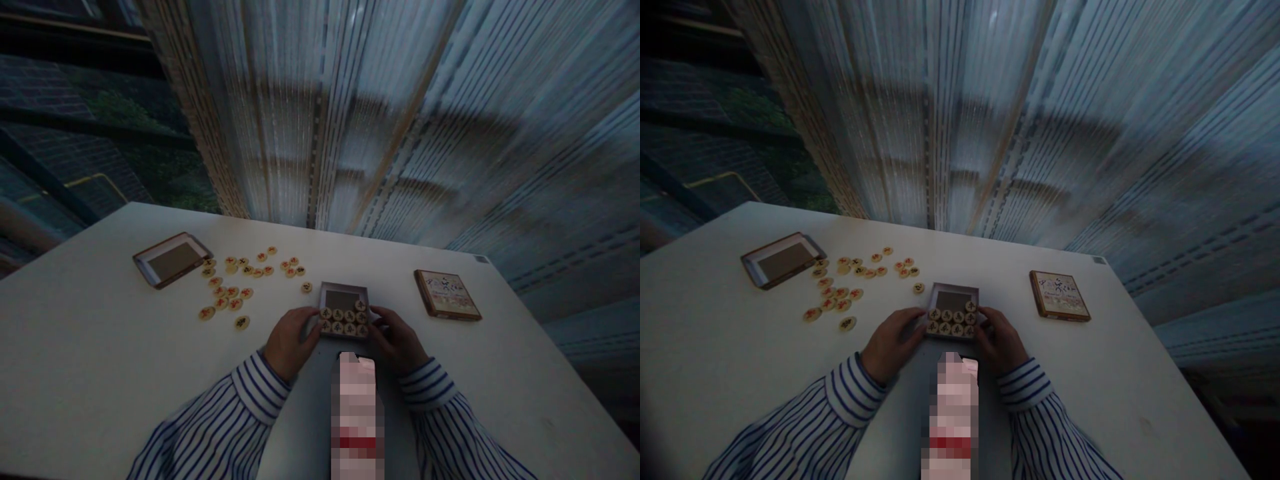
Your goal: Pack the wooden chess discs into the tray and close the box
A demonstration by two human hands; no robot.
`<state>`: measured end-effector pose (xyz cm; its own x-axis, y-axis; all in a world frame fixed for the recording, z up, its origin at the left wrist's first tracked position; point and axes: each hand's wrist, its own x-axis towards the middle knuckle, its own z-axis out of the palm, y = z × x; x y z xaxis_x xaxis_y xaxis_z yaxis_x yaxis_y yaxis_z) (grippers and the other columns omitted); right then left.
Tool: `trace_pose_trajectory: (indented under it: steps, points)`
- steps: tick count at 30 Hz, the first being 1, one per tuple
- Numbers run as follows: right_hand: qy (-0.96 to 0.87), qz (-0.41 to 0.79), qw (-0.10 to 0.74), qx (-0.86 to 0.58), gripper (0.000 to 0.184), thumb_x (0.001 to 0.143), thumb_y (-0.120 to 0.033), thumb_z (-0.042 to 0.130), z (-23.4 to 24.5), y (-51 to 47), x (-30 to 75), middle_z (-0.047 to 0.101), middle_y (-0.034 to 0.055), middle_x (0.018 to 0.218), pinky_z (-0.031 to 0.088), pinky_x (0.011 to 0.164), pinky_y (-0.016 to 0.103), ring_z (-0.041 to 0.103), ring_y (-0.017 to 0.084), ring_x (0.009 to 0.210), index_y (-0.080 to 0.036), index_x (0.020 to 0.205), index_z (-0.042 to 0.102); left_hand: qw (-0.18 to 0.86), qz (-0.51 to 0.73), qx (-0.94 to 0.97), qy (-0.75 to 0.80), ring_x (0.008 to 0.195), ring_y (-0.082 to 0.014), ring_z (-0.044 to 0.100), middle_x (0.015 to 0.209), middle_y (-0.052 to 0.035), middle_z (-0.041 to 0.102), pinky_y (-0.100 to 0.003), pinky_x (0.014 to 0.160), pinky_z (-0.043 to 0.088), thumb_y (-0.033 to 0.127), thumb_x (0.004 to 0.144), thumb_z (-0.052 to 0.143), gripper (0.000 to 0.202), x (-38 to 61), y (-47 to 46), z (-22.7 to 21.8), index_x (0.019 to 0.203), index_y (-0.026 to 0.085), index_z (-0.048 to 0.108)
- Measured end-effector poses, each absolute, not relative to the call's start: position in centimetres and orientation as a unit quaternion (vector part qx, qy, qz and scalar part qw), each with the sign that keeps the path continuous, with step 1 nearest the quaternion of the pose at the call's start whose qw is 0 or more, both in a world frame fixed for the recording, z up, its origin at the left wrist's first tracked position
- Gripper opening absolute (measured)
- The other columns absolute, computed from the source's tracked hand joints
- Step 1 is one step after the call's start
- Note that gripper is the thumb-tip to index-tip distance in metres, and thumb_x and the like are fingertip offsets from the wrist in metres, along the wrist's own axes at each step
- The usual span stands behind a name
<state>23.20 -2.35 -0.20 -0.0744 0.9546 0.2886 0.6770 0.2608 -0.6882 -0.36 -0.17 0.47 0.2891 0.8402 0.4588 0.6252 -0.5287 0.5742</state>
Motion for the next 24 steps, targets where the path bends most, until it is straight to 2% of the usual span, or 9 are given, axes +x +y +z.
trace_pose_trajectory:
  steps: [12,24]
  points:
    - [-0.714,0.193,0.361,-0.569,0.033,0.081,-0.027,0.047,-0.21,-2.37,23.29,0.059,0.0099,0.096,0.052,0.055,0.027,0.06,0.014,0.07,-0.018,0.112,0.049,0.133,0.37,0.784,0.48,0.087,-0.0186,0.063,0.092,-0.0085,0.068,-0.034,0.079,0.052,0.022,0.08,0.049,0.02,-0.73,-0.02,0.78,0.096,0.016,0.059]
    - [-0.737,0.125,0.371,-0.551,0.03,0.08,-0.023,0.048,0.03,-2.31,22.95,0.058,0.0114,0.101,0.053,0.062,0.03,0.059,0.016,0.077,-0.017,0.109,0.051,0.12,0.371,0.781,0.488,0.088,-0.0192,0.062,0.092,-0.0086,0.068,-0.036,0.079,0.051,0.024,0.079,0.05,0.019,-0.89,0.18,0.61,0.094,0.016,0.059]
